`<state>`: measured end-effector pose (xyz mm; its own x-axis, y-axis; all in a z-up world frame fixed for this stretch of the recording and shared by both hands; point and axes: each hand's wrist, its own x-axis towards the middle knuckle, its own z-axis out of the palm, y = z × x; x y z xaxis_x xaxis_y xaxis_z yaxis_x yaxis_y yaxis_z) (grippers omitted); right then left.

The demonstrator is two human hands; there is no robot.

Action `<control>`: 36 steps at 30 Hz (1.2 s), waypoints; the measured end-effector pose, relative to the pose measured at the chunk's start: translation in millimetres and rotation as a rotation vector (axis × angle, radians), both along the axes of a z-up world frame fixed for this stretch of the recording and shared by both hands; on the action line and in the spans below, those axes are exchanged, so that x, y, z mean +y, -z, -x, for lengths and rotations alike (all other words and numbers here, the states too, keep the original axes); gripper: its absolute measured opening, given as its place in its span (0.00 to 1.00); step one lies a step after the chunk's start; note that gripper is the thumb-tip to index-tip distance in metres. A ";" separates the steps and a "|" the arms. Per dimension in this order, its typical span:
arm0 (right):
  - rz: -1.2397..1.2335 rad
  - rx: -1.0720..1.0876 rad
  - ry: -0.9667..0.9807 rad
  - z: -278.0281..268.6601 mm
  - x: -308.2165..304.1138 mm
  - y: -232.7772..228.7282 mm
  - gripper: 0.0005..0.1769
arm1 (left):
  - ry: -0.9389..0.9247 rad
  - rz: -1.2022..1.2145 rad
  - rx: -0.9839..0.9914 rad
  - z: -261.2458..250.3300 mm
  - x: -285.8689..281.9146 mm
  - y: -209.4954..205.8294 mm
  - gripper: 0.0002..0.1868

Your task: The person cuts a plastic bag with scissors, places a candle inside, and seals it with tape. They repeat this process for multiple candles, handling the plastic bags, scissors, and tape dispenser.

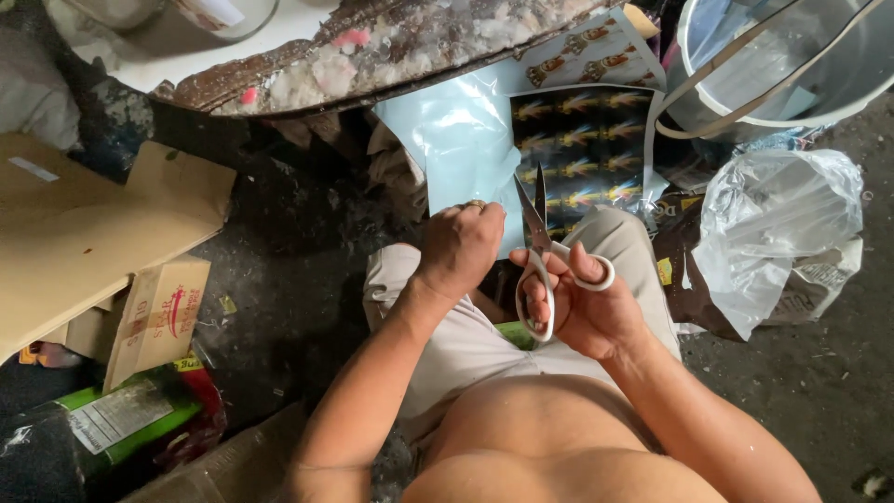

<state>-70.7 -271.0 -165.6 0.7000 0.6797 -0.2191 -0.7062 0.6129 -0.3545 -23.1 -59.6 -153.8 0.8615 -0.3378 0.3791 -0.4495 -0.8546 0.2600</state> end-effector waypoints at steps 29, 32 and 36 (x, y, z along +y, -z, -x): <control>2.363 -1.138 0.370 -336.6 -152.2 -213.4 0.08 | -0.463 0.777 0.723 44.9 14.0 17.9 0.08; 2.487 -1.203 -0.034 -352.8 -140.2 -234.0 0.16 | -0.424 0.784 0.588 49.7 20.6 6.7 0.05; 2.159 -0.988 -0.057 -305.9 -109.1 -276.8 0.08 | -0.301 0.821 0.338 54.5 31.6 -4.9 0.08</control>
